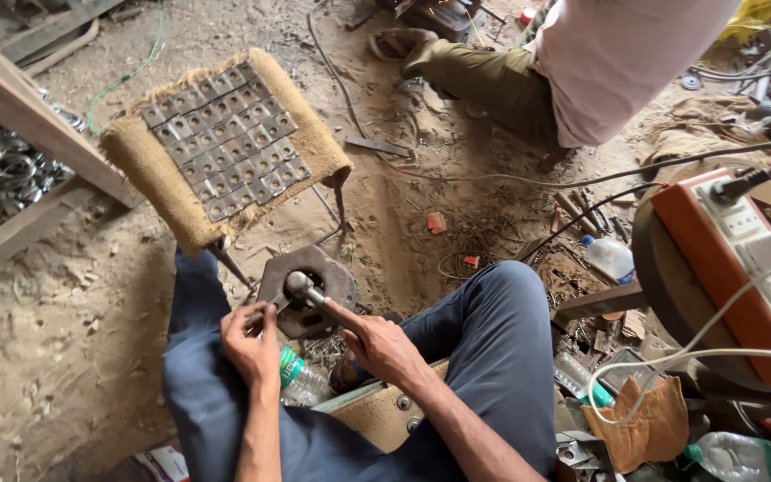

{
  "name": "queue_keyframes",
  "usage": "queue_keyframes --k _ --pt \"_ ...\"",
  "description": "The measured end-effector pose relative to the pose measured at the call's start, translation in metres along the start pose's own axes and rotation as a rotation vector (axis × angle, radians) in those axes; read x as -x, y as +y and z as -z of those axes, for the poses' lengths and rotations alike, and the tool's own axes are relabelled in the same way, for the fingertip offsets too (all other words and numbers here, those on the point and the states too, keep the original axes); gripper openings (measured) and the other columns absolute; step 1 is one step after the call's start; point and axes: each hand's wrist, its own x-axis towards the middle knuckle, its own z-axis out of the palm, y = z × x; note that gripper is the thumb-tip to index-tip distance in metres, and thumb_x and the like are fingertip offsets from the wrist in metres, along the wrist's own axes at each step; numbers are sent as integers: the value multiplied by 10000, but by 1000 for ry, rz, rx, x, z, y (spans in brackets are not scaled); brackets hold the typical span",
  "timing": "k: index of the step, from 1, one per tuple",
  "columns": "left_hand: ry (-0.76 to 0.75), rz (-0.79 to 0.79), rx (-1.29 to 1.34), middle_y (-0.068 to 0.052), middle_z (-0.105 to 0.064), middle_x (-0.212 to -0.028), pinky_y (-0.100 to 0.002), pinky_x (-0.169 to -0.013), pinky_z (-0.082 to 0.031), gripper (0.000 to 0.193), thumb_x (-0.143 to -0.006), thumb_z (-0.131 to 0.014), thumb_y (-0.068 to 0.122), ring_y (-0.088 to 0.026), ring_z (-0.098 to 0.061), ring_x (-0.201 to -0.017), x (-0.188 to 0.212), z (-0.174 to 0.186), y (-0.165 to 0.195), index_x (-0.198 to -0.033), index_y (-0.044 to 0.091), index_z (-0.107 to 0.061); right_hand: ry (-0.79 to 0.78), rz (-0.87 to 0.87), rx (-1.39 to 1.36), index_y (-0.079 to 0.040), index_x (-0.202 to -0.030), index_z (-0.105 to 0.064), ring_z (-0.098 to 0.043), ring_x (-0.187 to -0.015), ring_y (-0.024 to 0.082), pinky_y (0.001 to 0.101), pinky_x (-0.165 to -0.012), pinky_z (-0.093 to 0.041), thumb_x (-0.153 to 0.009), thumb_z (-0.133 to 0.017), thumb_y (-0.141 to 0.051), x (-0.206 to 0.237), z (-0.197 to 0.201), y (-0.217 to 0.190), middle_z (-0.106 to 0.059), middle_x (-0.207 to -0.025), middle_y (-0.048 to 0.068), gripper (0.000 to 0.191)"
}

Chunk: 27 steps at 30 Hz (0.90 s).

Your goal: The person sits on the ground and uses a hammer to strike small metal pieces placed on a metal stand. They repeatedly pick up metal pieces, position them on the stand, and strike them with the hammer to shape them.

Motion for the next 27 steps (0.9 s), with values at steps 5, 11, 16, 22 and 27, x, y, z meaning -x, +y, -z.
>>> queue_keyframes --k 5,11,16,22,27 --pt "39 103 167 -56 -750 -906 -292 -775 -551 229 -818 -857 150 -155 -673 -816 -11 -4 -35 -988 35 -754 -42 -155 -208 -412 -1519 -473 -799 -751 297 436 -719 -620 -863 -458 32 -7 -5 -5 -733 -851 198 792" --pt "7 216 290 -74 -753 -939 -323 -801 -556 230 -835 -815 153 -168 -679 -857 -6 0 -44 -1004 24 -726 42 63 -26 -272 -1548 -454 -673 -816 465 525 -672 -524 -942 -644 -119 -8 -10 -19 -697 -935 284 653" --pt "51 580 440 -175 -538 -1403 -380 -1076 -416 553 -1010 -628 419 -253 -509 -1282 -11 -2 -44 -1364 4 -539 -5 -11 55 -251 -1574 -419 -684 -729 437 526 -682 -511 -971 -625 -140 -9 -17 -21 -683 -845 273 647" --pt "83 710 518 -144 -370 -1648 -385 -1201 -314 741 -1016 -402 554 -272 -383 -1492 -13 4 -47 -1567 59 -387 66 127 36 -182 -1573 -432 -680 -689 371 487 -663 -520 -968 -618 -91 -7 -30 -19 -684 -848 247 639" --pt "111 789 546 -48 -216 -1702 -388 -1233 -208 721 -1020 -296 563 -222 -235 -1555 -18 9 -47 -1602 138 -288 141 153 38 -165 -1546 -493 -650 -625 332 457 -635 -519 -975 -624 -88 -4 -34 -32 -671 -828 242 590"
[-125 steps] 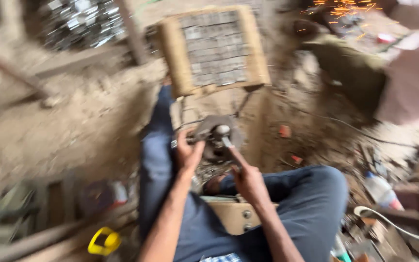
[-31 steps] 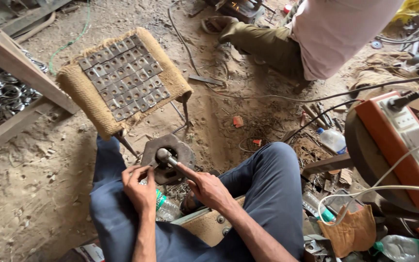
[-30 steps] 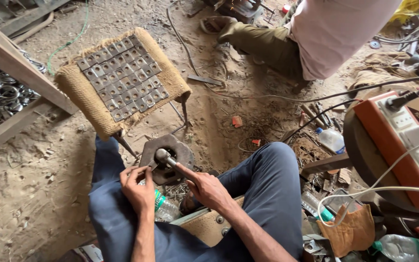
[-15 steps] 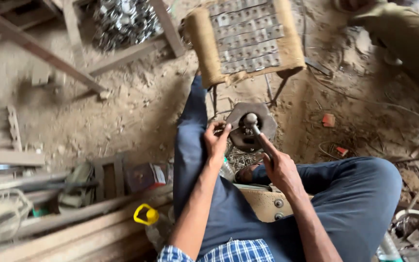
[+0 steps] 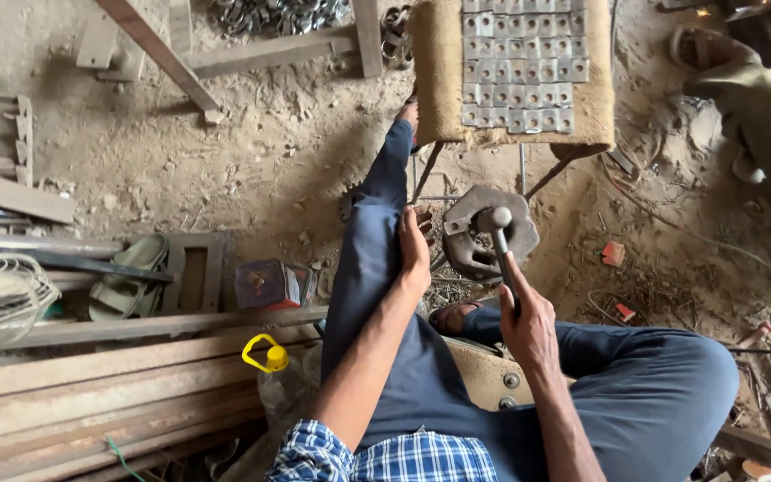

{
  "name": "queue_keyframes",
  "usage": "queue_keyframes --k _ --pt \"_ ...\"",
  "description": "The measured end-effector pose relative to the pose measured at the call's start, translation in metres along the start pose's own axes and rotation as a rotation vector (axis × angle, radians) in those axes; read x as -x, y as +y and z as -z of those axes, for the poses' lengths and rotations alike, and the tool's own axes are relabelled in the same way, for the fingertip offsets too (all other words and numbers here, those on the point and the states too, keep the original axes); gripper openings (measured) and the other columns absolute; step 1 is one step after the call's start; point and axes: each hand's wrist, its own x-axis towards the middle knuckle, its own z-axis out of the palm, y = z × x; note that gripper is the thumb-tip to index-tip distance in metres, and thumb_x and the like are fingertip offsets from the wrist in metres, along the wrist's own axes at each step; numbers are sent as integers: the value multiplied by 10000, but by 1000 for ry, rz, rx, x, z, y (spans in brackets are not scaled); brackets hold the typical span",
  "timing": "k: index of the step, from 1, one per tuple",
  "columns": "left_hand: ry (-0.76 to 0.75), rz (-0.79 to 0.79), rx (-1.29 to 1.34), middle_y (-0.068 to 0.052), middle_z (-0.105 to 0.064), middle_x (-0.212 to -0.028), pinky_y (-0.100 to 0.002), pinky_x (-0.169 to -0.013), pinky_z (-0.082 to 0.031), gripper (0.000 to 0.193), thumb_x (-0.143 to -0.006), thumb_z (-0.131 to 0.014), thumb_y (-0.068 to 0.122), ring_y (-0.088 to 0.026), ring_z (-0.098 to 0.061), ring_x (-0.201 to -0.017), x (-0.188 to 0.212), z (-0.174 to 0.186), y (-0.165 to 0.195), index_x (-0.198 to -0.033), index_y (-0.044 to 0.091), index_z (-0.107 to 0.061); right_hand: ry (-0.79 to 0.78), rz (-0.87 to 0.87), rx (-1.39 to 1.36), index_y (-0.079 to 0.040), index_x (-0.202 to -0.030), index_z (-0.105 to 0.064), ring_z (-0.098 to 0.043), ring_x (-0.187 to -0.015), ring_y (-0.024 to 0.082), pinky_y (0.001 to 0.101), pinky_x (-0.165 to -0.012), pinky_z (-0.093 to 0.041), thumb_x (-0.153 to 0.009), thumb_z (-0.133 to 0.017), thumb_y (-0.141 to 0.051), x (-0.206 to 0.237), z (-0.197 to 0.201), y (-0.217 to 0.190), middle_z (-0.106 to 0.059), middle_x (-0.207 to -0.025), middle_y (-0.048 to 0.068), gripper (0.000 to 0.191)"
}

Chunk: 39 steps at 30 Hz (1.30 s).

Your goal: The person sits on the ground and uses a hammer to strike small metal pieces placed on a metal stand. They repeatedly pick up metal pieces, position them on the stand, and strike them with the hammer to shape them.

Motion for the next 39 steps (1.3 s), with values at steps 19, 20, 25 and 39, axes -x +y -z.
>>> queue_keyframes --k 19,20,25,39 --pt "-9 17 114 -23 -163 -1717 -351 -1256 -178 663 -1063 -264 528 -194 -180 -1575 -14 5 -4 -1600 140 -244 -133 -49 105 -237 -1551 -468 -677 -693 391 513 -658 -530 -957 -600 -65 -14 -21 -31 -687 -870 237 632" --pt "-10 29 107 -23 -181 -1708 -349 -1244 -198 654 -1061 -277 522 -195 -202 -1563 -13 4 -3 -1595 145 -254 -126 -54 92 -240 -1551 -460 -682 -695 386 509 -660 -530 -956 -600 -68 -12 -23 -30 -688 -864 231 635" --pt "-101 -137 -71 -155 -657 -1310 -388 -1033 -450 415 -970 -536 236 -280 -592 -1201 -1 -3 -9 -1304 9 -634 -48 -41 71 -232 -1540 -483 -662 -778 427 520 -693 -515 -926 -629 -71 -2 -25 -22 -682 -871 232 651" --pt "-206 -257 5 -48 -685 -984 -277 -800 -532 308 -812 -822 -28 -146 -641 -881 2 -9 -31 -1068 24 -660 -33 -299 -94 -278 -1548 -461 -677 -749 410 500 -689 -502 -989 -606 -162 1 15 3 -678 -820 234 589"
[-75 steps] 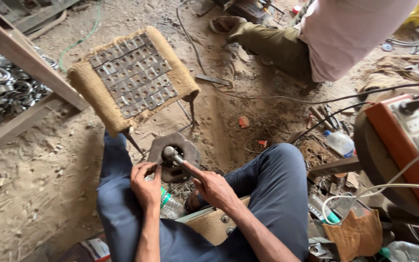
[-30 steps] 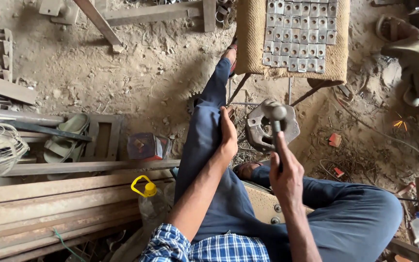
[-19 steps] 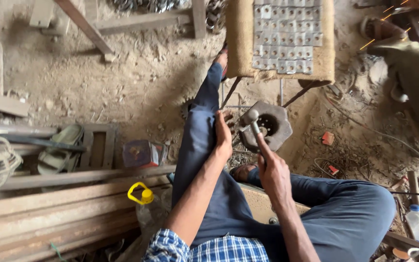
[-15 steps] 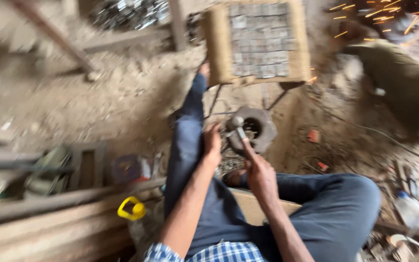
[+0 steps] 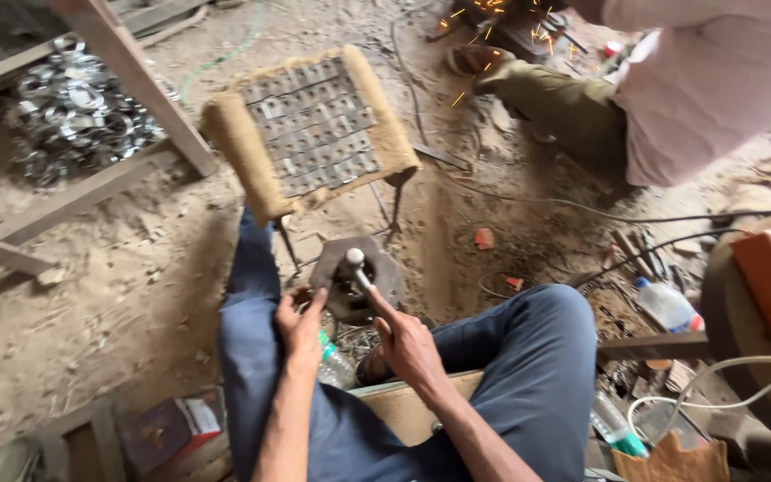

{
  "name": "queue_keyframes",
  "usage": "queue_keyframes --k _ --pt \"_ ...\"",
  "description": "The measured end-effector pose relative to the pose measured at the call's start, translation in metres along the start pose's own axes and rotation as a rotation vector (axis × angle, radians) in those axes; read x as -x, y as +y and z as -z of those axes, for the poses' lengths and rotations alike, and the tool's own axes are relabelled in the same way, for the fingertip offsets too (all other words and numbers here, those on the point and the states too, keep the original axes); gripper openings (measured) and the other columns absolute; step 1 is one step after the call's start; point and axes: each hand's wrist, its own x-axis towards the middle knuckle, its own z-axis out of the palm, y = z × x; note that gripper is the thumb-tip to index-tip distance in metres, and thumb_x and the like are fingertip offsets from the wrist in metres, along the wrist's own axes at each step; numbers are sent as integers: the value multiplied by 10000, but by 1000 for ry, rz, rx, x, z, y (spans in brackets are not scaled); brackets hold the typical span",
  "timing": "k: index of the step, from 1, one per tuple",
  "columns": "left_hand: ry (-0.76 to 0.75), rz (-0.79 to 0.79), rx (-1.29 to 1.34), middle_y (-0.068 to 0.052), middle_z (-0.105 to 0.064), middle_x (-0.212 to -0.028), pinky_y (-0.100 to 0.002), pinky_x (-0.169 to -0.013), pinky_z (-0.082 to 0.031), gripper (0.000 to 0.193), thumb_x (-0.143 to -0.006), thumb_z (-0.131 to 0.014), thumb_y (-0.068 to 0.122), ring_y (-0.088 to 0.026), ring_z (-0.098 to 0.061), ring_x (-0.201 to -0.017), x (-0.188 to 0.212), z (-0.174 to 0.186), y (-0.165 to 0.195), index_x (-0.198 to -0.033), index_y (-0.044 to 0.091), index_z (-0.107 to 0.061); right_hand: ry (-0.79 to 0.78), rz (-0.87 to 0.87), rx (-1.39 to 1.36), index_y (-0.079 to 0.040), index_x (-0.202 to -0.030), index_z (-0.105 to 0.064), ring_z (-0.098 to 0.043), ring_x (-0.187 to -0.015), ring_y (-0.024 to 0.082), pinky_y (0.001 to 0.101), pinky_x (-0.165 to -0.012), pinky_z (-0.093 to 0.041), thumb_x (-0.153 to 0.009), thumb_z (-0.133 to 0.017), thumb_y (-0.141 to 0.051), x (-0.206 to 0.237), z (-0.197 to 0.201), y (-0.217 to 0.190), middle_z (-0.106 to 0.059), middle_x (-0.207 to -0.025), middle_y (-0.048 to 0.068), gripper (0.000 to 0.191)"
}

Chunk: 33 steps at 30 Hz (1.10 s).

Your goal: The person sits on the ground and uses a hammer to strike small metal pieces placed on a metal stand. They repeatedly pick up metal pieces, position them on the stand, and strike them with the hammer to shape them.

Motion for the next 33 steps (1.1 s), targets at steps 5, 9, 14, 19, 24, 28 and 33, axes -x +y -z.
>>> queue_keyframes --k 5,9,14,19,24,28,33 --pt "-37 13 -5 -36 -683 -1016 -263 -853 -513 325 -796 -828 -24 -143 -632 -932 1 2 3 -1072 27 -664 51 150 23 -260 -1560 -440 -679 -773 405 502 -678 -522 -967 -620 -137 -2 3 9 -690 -883 221 632" --pt "-54 -9 6 -29 -669 -1034 -263 -882 -504 322 -818 -832 -5 -144 -622 -965 8 -8 13 -1088 32 -662 17 197 81 -252 -1572 -425 -671 -773 404 511 -679 -525 -968 -626 -146 -4 7 20 -701 -890 204 645" --pt "7 85 18 -4 -719 -1078 -285 -883 -514 267 -926 -699 246 -138 -646 -981 17 -20 31 -1125 68 -695 46 74 48 -349 -1514 -482 -680 -806 421 510 -694 -545 -944 -669 -158 -4 2 29 -710 -915 214 630" --pt "254 151 131 -82 -710 -917 -361 -734 -536 358 -915 -643 388 -226 -653 -812 0 -14 35 -991 48 -726 -89 -59 12 -443 -1491 -490 -734 -780 385 486 -702 -570 -910 -601 -87 -11 -10 24 -728 -883 194 690" --pt "238 143 251 -79 -606 -1143 -356 -889 -422 443 -952 -546 436 -223 -545 -1039 -1 -3 31 -1171 59 -629 -3 225 7 -265 -1552 -453 -647 -711 448 512 -645 -502 -960 -633 -88 -4 -14 9 -660 -906 273 644" --pt "171 110 223 -96 -507 -1369 -362 -1048 -315 562 -993 -436 481 -229 -444 -1257 3 1 37 -1339 51 -544 34 205 87 -200 -1552 -487 -617 -657 435 500 -644 -490 -999 -625 -125 0 -16 -3 -624 -794 296 575" --pt "54 58 181 -117 -384 -1651 -369 -1247 -181 722 -1045 -299 539 -237 -318 -1531 4 1 40 -1549 42 -437 153 392 25 -114 -1540 -498 -609 -634 362 440 -629 -502 -1032 -580 -99 9 -21 -19 -670 -919 280 514"
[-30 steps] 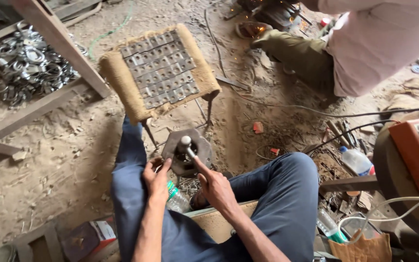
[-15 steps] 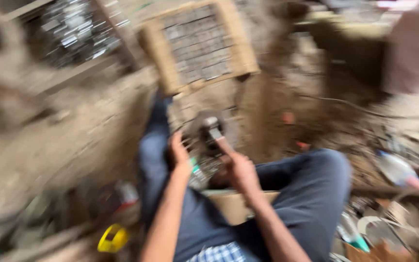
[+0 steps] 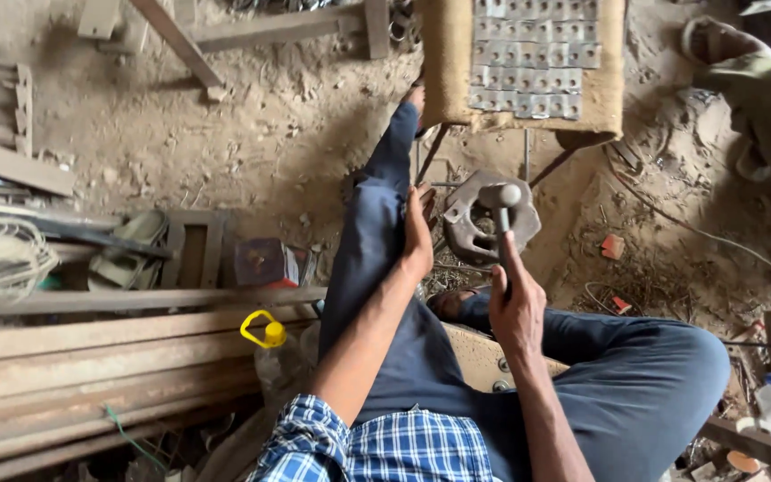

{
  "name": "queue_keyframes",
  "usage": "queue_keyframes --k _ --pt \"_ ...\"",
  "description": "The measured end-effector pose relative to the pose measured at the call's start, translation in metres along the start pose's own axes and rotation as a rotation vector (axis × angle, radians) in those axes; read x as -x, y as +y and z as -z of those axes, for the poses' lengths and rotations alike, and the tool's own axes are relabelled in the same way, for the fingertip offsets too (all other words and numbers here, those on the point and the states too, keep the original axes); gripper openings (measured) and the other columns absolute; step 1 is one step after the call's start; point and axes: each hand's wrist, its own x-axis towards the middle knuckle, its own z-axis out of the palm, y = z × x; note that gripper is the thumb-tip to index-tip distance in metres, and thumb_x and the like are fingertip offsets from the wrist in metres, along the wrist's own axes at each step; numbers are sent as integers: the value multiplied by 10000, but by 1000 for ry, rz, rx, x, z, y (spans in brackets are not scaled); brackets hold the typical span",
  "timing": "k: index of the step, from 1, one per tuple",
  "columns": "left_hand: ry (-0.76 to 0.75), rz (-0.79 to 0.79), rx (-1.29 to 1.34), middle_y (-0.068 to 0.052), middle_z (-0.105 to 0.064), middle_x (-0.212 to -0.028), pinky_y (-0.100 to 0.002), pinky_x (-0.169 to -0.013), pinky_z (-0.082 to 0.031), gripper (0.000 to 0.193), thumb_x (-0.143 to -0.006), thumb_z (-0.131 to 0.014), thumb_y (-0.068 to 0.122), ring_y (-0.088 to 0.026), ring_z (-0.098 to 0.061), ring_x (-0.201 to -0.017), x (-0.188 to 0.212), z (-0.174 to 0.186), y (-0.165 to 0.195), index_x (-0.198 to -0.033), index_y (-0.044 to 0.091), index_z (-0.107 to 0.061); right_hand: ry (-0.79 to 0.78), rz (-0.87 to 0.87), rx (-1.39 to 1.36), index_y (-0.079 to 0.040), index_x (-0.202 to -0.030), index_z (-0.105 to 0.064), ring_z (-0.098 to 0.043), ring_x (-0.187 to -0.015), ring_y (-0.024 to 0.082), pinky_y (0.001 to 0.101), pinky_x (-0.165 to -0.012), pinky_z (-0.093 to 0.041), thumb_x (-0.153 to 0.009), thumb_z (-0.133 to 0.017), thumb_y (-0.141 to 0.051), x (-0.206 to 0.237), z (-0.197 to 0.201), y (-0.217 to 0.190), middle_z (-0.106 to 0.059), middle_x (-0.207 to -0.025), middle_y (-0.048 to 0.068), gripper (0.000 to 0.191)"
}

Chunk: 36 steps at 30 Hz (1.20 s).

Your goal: The person sits on the ground and uses a hammer to strike small metal pieces placed on a metal stand. They repeatedly pick up metal pieces, position them on the stand, and strike them with the hammer to shape them.

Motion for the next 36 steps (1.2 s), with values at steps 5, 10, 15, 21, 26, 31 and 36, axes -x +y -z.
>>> queue_keyframes --k 5,10,15,21,26,31,36 --pt "17 89 72 -135 -377 -1652 -455 -1253 -125 754 -1035 -247 592 -258 -303 -1543 -8 3 9 -1542 64 -426 -48 -21 21 -130 -1563 -470 -613 -614 335 436 -628 -506 -1037 -558 -100 0 -7 -17 -667 -907 243 534" --pt "-25 98 92 -137 -353 -1664 -470 -1276 -102 774 -1037 -224 625 -278 -269 -1563 -10 6 11 -1555 82 -414 -230 -81 245 -238 -1596 -417 -643 -669 385 516 -628 -497 -1016 -568 -126 3 -19 -19 -658 -834 217 609" --pt "54 223 23 -74 -295 -1676 -479 -1248 -151 730 -1000 -274 613 -238 -243 -1555 -12 8 2 -1569 161 -339 -233 -74 261 -260 -1603 -381 -650 -668 378 518 -621 -500 -1031 -558 -137 5 -21 -9 -666 -855 202 612" --pt "78 165 -267 -187 -589 -1285 -455 -1042 -445 526 -996 -540 454 -280 -550 -1190 -5 7 -3 -1283 15 -574 -199 -178 132 -240 -1574 -454 -602 -586 397 483 -628 -482 -1028 -570 -156 13 -14 2 -603 -708 248 564" --pt "-6 -106 -387 -85 -691 -1005 -331 -836 -534 256 -870 -755 209 -170 -645 -911 8 4 -8 -1045 55 -648 -248 -277 38 -195 -1563 -468 -630 -587 318 438 -605 -502 -1006 -574 -123 3 5 30 -669 -784 259 571" --pt "-77 -349 -418 -42 -721 -889 -278 -722 -560 219 -855 -806 73 -138 -690 -798 10 -7 -10 -1010 46 -654 -236 67 -158 -173 -1621 -423 -634 -862 225 354 -680 -519 -1091 -584 -138 -10 30 55 -677 -1115 198 555" --pt "-22 -213 -238 9 -689 -923 -262 -718 -549 293 -864 -766 117 -94 -638 -795 9 -11 2 -1146 81 -692 -403 -699 -544 -279 -1621 -368 -441 -560 110 267 -493 -433 -974 -599 -224 -9 32 52 -564 -819 34 690"
